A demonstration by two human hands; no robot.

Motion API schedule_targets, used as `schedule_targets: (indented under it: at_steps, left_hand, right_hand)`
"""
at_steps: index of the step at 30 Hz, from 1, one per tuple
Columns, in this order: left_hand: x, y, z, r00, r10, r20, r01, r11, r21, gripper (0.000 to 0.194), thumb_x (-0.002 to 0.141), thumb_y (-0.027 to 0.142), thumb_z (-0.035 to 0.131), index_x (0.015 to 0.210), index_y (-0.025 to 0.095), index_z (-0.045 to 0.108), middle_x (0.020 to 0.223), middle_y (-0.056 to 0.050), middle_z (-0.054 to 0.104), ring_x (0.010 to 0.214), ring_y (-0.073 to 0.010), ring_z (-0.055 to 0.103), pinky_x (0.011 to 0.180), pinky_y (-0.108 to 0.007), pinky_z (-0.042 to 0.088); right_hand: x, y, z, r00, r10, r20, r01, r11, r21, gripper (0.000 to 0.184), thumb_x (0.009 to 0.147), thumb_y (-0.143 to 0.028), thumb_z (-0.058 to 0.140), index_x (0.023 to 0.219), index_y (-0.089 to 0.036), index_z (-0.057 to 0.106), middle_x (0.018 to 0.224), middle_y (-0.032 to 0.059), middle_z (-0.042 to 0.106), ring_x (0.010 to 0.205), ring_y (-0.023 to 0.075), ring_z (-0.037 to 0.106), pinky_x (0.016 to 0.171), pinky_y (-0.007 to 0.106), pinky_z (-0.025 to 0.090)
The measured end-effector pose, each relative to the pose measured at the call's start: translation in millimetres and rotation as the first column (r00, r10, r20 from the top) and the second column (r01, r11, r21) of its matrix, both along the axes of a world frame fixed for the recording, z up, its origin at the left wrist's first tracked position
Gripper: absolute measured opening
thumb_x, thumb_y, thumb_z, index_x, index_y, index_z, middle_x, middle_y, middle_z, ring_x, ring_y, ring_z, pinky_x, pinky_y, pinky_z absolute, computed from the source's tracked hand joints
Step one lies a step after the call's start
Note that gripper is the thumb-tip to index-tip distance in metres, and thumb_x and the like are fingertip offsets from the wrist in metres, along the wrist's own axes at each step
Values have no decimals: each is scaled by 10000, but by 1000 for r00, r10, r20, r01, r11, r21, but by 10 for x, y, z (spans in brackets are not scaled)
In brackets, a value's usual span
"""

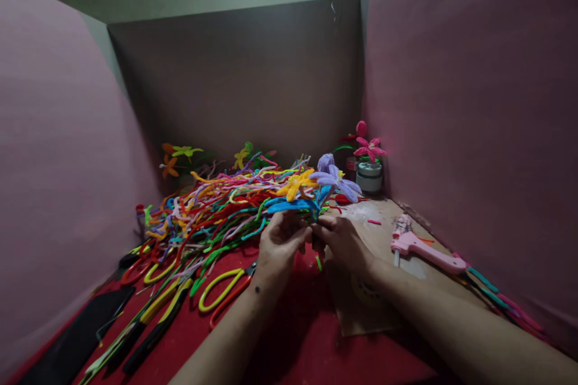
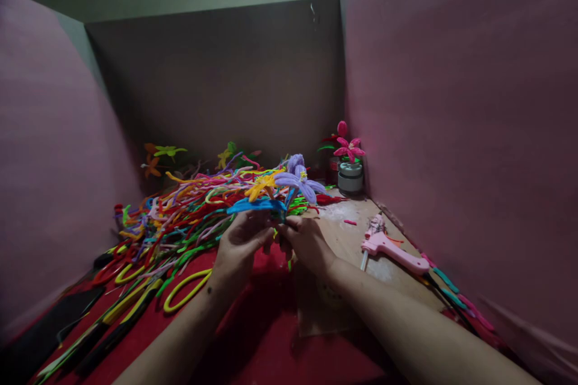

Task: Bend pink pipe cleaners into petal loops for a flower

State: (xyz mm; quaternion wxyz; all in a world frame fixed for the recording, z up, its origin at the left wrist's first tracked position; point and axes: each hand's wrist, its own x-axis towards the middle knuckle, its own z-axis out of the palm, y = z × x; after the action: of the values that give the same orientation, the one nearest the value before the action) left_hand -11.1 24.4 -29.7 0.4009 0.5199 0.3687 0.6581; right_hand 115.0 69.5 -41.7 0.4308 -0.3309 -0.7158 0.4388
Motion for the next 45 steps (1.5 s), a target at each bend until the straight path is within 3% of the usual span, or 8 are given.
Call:
schedule_targets:
  at_steps: [7, 11, 17, 23, 33, 37, 41, 45]
  left_hand:
    - [72, 24, 11, 987, 78, -139, -91, 992, -88, 170, 658, 260, 648, 612, 135, 541, 489, 38, 498, 422, -66, 436, 414, -191, 335]
    - [88, 49, 43, 970, 157, -184, -165, 986, -31, 205, 608, 234, 661, 508, 135, 512, 432, 55, 450, 400, -50, 380, 406, -185, 308]
    - [34, 81, 46, 965, 127, -229, -155, 982, -107, 218, 615, 230, 627, 496, 152, 463, 395, 69, 410, 359, -49, 340, 379, -188, 287]
    - [47, 90, -8, 903, 195, -384, -228, 973, -42, 192, 671, 294, 577, 557, 145, 539, 518, 20, 536, 465, -91, 456, 481, -213, 373]
    - [136, 122, -17, 429, 563, -707, -598, 763, 245, 369, 683, 410, 547, 403, 172, 514, 409, -29, 504, 433, -137, 454, 526, -265, 311]
    - [174, 180, 11, 326, 606, -726, -630, 712, 312, 366, 717, 410, 499, 430, 187, 541, 467, -73, 570, 502, -189, 522, 559, -286, 327]
    - [186, 214, 20, 385, 639, -665, -661, 695, 285, 324, 687, 407, 539, 453, 183, 536, 484, -65, 563, 517, -183, 510, 563, -285, 334]
    - [141, 204, 30, 747, 451, -489, -503, 864, 29, 243, 622, 362, 624, 526, 159, 532, 495, 5, 508, 469, -112, 425, 504, -245, 321]
  right_hand:
    - [-57, -30, -74, 993, 95, -66, -99, 993, -63, 235, 774, -240, 437, 582, -165, 549, 465, -39, 496, 398, 80, 462, 408, 189, 360]
    - [-88, -18, -128, 992, 94, -83, -101, 991, -83, 217, 763, -265, 452, 595, -164, 543, 450, -45, 483, 350, 71, 428, 357, 186, 340]
    - [-91, -67, -141, 994, 34, -105, -40, 998, -55, 137, 731, -214, 459, 642, -164, 550, 462, -54, 475, 341, 60, 420, 335, 169, 348]
    - [-126, -131, -121, 992, -6, -123, -9, 992, -122, 110, 716, -181, 430, 628, -173, 497, 460, -54, 471, 339, 66, 434, 320, 165, 342]
    - [-200, -63, -155, 978, -170, -118, 169, 985, -16, 158, 719, -229, 443, 634, -167, 561, 535, -12, 542, 469, 99, 462, 445, 202, 369]
    - [-271, 3, -119, 971, -206, -117, 199, 977, -71, 172, 702, -244, 472, 582, -164, 566, 552, 8, 566, 493, 106, 441, 449, 206, 358]
    - [-289, 43, -123, 968, -208, -138, 199, 977, -79, 175, 698, -235, 466, 576, -164, 570, 543, 9, 555, 499, 107, 434, 459, 208, 361]
    - [-224, 60, -164, 979, -106, -173, 98, 994, -54, 142, 694, -207, 456, 625, -167, 573, 535, -9, 541, 473, 97, 437, 454, 208, 365]
